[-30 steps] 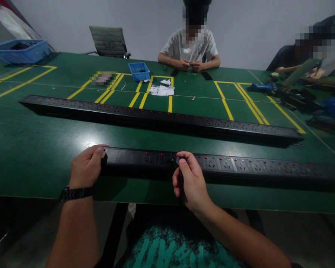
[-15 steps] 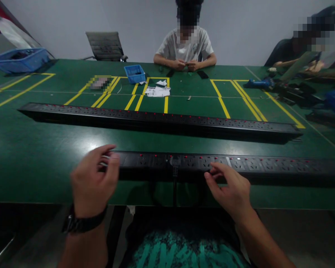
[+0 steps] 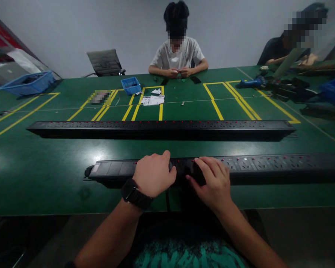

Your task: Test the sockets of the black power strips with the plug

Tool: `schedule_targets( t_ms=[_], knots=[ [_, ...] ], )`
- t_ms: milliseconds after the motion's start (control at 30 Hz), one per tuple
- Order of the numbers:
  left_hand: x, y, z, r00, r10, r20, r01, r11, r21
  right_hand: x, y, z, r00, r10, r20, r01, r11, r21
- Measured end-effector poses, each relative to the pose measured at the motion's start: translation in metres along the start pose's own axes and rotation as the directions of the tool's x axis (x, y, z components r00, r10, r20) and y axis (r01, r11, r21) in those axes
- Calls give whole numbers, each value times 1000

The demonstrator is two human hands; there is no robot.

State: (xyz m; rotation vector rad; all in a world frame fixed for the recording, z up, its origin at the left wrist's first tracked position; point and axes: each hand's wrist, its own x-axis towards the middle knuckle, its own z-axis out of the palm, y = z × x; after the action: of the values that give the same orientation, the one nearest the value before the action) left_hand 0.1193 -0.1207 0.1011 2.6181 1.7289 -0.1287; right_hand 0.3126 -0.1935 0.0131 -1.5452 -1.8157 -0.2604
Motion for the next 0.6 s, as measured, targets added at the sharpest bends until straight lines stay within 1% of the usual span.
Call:
schedule_targets(
  t_ms=[67,133,233,300,367,433,533,600],
  knots=[
    [0,0,0,1000,2,23,-2,1000,1,2,0,0,995,14,94,-12,1000,-24],
    [-1,1,1,999,-4,35,4,1000,1,3,0,1,991,16,131,-11,999,-34],
    [-2,4,2,1000,-21,23,20,1000,12,2,1,2,991,21,129,-17,999,-31],
    [-4,8,-2,999,-33,5,32,999,33,1,2,2,991,29,133,-25,999,-28],
    [-8,13,-12,998,-51,-28,53,998,45,0,3,3,989,33,143,-30,999,-20],
    [-14,15,-26,997,-47,-62,50,998,45,0,4,4,990,31,141,-30,1000,-10],
    [-23,9,-43,996,1,-88,3,999,49,0,5,5,993,30,117,-29,1000,-7],
    [-29,-2,-41,993,-15,-119,19,1000,25,0,5,5,993,32,111,-31,1000,-3]
  ],
)
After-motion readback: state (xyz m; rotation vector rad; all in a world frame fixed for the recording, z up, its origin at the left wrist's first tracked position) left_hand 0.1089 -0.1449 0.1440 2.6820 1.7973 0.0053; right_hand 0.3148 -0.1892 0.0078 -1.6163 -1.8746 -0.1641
